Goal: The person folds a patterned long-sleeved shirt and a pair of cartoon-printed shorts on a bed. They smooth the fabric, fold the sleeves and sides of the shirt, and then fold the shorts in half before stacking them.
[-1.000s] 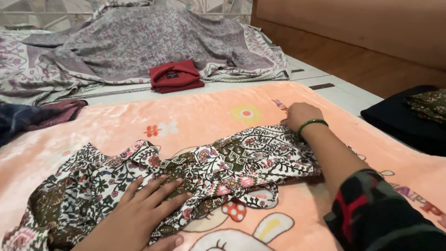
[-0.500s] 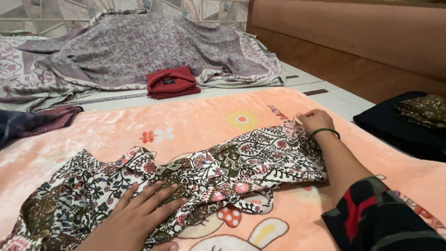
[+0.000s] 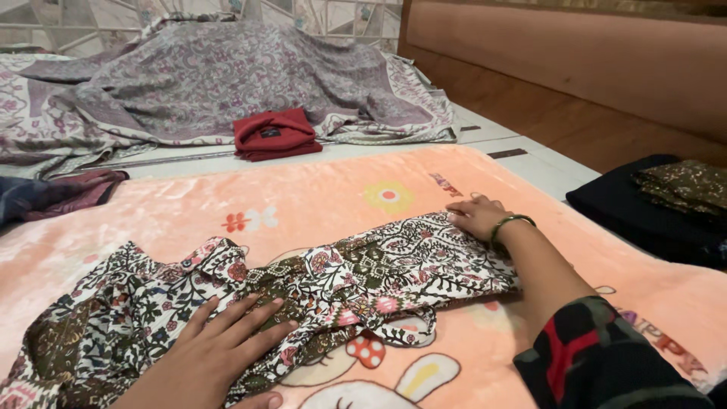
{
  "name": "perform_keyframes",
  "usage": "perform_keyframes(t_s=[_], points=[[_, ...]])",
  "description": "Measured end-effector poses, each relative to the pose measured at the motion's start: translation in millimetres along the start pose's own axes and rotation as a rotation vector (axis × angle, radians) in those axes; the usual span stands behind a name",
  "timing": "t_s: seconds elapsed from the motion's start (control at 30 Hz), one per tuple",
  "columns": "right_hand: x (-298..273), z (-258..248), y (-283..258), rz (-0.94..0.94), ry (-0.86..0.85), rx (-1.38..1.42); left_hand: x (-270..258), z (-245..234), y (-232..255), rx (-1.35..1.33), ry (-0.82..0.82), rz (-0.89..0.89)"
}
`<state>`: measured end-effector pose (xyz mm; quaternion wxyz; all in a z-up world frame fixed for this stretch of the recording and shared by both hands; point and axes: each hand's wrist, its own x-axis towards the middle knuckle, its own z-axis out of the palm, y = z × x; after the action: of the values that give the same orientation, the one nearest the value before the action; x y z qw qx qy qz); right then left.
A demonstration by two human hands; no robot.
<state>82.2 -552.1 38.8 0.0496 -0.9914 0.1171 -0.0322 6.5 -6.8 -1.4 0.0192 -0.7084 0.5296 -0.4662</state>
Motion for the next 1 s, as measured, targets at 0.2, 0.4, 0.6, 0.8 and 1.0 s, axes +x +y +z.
perform_keyframes(t_s=[0.2,0.4,0.6,0.8,1.0], points=[[-1.4,8.3,0.6,-0.002,0.255,-0.075,-2.8,1.9,-0.4,0.014,-0.002,0.006],[-5.0,-1.9,-24.3,-0.102,0.13,-0.148,-4.8,6.3,-0.2,-0.002,-0.005,-0.001],[-20.9,-16.9,-18.5,-0.018,0.222,-0.17,-8.3,11.1,-0.8,0.001,-0.03,-0.005],[-3.1,-7.1,26.2,-0.074,0.233,0.336,-4.4,10.5,-1.4,0.033,-0.019,0.004],[18.1,12.1,71.8,-0.007,0.285,0.624,-6.3,14.9,-1.7,0.067,-0.004,0.0]])
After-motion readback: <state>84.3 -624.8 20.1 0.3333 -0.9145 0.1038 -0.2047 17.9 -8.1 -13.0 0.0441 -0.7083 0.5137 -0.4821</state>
